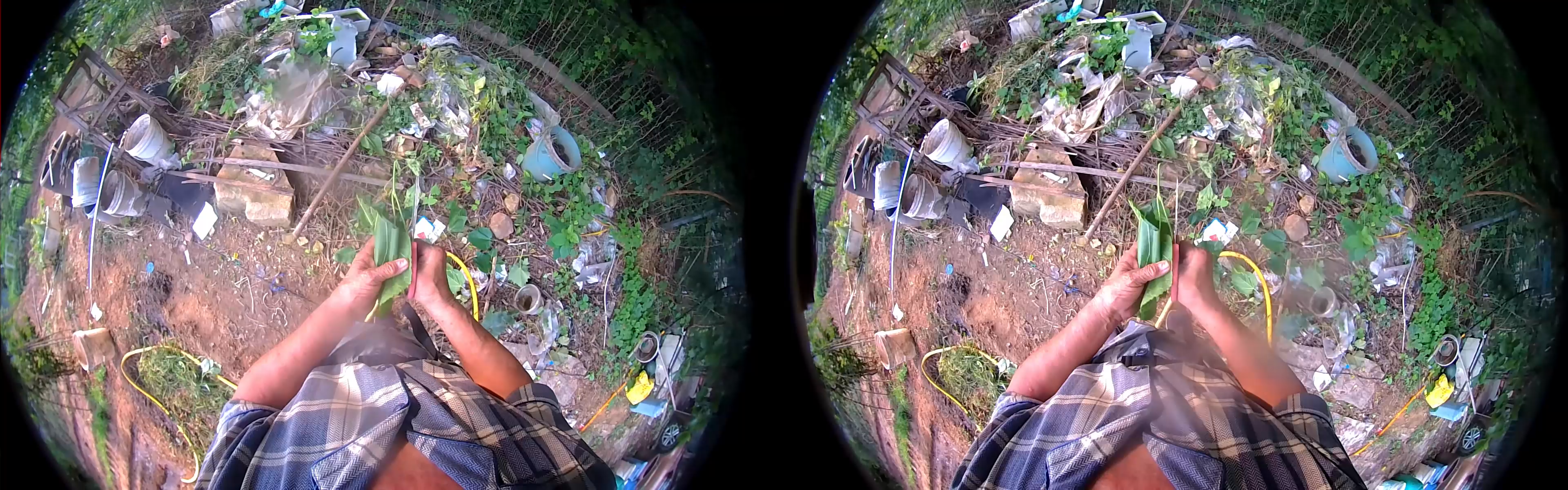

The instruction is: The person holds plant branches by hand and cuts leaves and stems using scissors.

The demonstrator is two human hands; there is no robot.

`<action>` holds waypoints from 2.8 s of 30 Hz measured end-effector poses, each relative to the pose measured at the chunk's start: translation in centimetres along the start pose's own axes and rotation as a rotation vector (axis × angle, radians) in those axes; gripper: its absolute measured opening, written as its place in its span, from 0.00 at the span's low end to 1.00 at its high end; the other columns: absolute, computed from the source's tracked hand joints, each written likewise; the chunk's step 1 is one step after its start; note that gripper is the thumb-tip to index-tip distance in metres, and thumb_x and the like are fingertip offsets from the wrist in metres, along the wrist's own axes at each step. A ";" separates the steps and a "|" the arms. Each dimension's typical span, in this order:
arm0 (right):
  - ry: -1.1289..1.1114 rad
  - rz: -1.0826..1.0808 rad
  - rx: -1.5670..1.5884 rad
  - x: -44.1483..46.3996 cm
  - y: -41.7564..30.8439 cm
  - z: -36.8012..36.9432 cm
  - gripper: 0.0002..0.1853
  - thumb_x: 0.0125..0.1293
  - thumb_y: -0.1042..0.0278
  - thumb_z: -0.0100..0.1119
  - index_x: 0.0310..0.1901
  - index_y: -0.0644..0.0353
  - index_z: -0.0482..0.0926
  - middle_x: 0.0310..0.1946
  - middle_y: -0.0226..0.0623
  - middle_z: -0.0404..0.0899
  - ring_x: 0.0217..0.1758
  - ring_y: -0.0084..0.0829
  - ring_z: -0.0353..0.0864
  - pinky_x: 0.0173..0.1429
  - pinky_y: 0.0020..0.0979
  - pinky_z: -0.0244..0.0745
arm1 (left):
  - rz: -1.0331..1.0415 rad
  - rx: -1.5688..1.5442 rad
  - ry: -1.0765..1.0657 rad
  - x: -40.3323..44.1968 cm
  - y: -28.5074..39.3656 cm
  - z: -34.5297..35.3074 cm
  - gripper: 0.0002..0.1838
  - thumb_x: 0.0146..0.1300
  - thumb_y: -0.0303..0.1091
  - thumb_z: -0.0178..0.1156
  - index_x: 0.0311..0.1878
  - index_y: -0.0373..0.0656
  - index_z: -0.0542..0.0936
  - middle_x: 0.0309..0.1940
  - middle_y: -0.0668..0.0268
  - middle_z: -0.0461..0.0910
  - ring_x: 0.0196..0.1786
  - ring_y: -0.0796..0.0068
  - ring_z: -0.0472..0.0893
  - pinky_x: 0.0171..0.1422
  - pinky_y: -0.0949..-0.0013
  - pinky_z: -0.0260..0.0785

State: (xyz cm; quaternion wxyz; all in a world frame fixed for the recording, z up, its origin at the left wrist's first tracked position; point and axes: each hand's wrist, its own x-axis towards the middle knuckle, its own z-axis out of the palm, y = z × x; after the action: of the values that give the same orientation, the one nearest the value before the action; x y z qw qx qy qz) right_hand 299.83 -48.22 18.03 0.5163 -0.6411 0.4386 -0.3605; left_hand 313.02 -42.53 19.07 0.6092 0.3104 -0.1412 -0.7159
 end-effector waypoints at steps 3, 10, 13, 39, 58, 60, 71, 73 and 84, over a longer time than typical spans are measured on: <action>-0.113 -0.055 -0.041 -0.2 -0.1 -0.8 0.10 0.58 0.69 0.63 0.35 0.68 0.79 0.26 0.46 0.82 0.28 0.34 0.82 0.35 0.35 0.76 | -0.006 0.018 0.054 0.0 0.2 -0.2 0.25 0.59 0.20 0.69 0.59 0.42 0.73 0.47 0.65 0.82 0.48 0.72 0.84 0.56 0.66 0.79; -0.319 0.105 -0.096 -1.5 -2.8 -1.9 0.17 0.49 0.66 0.70 0.36 0.66 0.75 0.25 0.39 0.76 0.27 0.35 0.76 0.38 0.33 0.73 | 0.143 0.233 0.195 1.4 0.1 -3.1 0.15 0.66 0.21 0.61 0.55 0.39 0.76 0.44 0.65 0.84 0.43 0.74 0.84 0.49 0.70 0.81; -0.217 0.040 -0.178 -2.5 -1.3 -2.7 0.19 0.50 0.59 0.72 0.34 0.66 0.77 0.25 0.35 0.77 0.26 0.26 0.76 0.31 0.30 0.71 | 0.314 0.335 0.181 1.0 1.1 -4.0 0.13 0.66 0.20 0.61 0.54 0.39 0.78 0.42 0.70 0.84 0.41 0.78 0.83 0.46 0.73 0.78; -0.222 0.152 -0.525 -8.3 5.1 -13.5 0.23 0.61 0.43 0.68 0.35 0.60 0.84 0.23 0.43 0.81 0.26 0.39 0.82 0.33 0.40 0.74 | 0.106 1.387 -0.003 2.6 -5.3 -6.5 0.26 0.54 0.42 0.62 0.55 0.37 0.78 0.40 0.50 0.85 0.42 0.46 0.85 0.47 0.53 0.77; -0.659 0.300 -0.493 -4.8 6.2 -13.5 0.27 0.56 0.44 0.70 0.48 0.59 0.83 0.33 0.44 0.85 0.34 0.36 0.83 0.40 0.36 0.75 | -0.098 0.473 0.130 4.1 -5.3 -0.2 0.18 0.55 0.11 0.64 0.51 0.33 0.80 0.43 0.59 0.85 0.40 0.71 0.85 0.49 0.66 0.81; -0.691 0.259 -0.443 -5.4 8.7 -13.0 0.29 0.55 0.43 0.71 0.50 0.59 0.82 0.34 0.47 0.84 0.35 0.38 0.84 0.42 0.37 0.75 | -0.214 0.407 0.144 3.8 -4.6 0.3 0.17 0.56 0.12 0.64 0.50 0.33 0.80 0.42 0.58 0.86 0.39 0.67 0.86 0.46 0.62 0.83; -0.697 0.129 -0.563 -4.1 3.2 -12.8 0.26 0.58 0.39 0.65 0.39 0.58 0.84 0.28 0.47 0.83 0.31 0.44 0.83 0.37 0.44 0.73 | -0.344 0.395 0.212 4.7 -3.7 -1.9 0.13 0.58 0.14 0.64 0.48 0.31 0.83 0.38 0.58 0.86 0.35 0.69 0.86 0.39 0.66 0.83; -0.677 0.165 -0.607 -4.3 3.5 -12.5 0.26 0.59 0.37 0.64 0.39 0.57 0.85 0.27 0.48 0.83 0.29 0.44 0.83 0.35 0.44 0.73 | -0.347 0.383 0.198 5.1 -3.5 -2.1 0.13 0.58 0.14 0.64 0.47 0.29 0.82 0.39 0.56 0.86 0.35 0.68 0.86 0.39 0.66 0.83; -0.455 0.052 -0.340 -3.6 3.2 -13.2 0.26 0.61 0.40 0.65 0.33 0.61 0.84 0.20 0.44 0.79 0.22 0.32 0.75 0.32 0.38 0.70 | -0.297 0.358 0.190 4.7 -1.6 0.9 0.15 0.58 0.15 0.65 0.49 0.29 0.80 0.38 0.54 0.85 0.38 0.63 0.87 0.42 0.61 0.85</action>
State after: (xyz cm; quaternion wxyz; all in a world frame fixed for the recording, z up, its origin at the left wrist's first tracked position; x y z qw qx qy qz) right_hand 285.81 -49.66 17.57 0.4957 -0.7716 0.3816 -0.1153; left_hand 310.94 -46.82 17.58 0.4435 0.4964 -0.1607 -0.7288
